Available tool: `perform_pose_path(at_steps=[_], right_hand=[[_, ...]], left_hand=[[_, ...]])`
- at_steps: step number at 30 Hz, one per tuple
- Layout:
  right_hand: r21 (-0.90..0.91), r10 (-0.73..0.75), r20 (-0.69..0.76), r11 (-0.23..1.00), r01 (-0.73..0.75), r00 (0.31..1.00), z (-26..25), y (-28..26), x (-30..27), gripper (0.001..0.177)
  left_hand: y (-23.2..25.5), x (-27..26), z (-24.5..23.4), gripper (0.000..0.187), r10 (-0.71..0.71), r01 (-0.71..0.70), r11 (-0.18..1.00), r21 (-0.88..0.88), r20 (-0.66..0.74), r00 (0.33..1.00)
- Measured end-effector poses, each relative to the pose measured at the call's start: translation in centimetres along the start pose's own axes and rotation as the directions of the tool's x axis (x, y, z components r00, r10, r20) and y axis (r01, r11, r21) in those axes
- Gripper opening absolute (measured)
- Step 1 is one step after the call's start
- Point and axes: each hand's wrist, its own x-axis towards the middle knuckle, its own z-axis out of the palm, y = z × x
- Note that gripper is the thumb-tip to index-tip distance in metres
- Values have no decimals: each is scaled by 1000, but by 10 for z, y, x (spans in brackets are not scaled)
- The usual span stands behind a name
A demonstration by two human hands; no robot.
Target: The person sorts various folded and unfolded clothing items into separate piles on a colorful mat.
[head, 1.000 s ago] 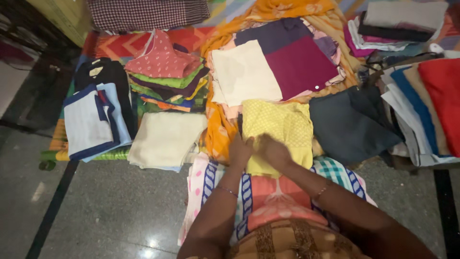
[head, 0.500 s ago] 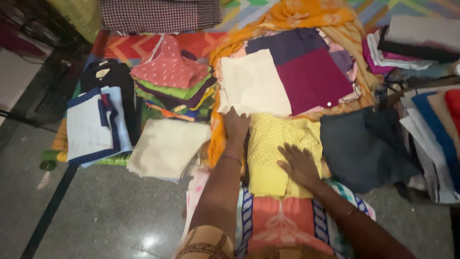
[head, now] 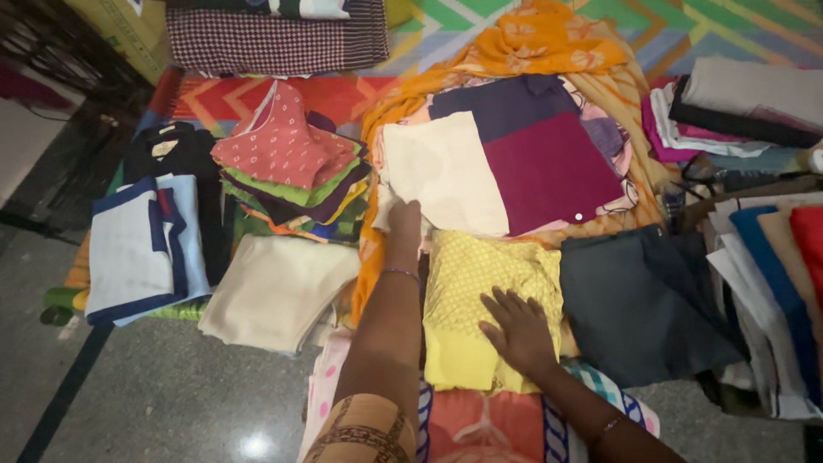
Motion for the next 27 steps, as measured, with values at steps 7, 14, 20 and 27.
perform_pose_path(at_steps=[7, 14, 20, 27], right_hand=[[175, 107, 73, 977, -118, 992, 6, 8, 2, 64], [445, 164, -380, 895, 24, 910, -122, 12, -1, 76], [-302, -390, -337, 907, 294, 857, -218, 5, -17, 76], [-183, 85, 213, 982, -45, 973, -149, 48, -83, 47]], left_hand=[[125, -73, 51, 30, 64, 138, 845, -517, 354, 933], [197, -227, 47, 83, 218, -153, 976, -156, 746, 630], [139, -341, 22, 56, 116, -377, 925, -50, 981, 155], [125, -423, -53, 70, 112, -718, 696, -30, 991, 67]])
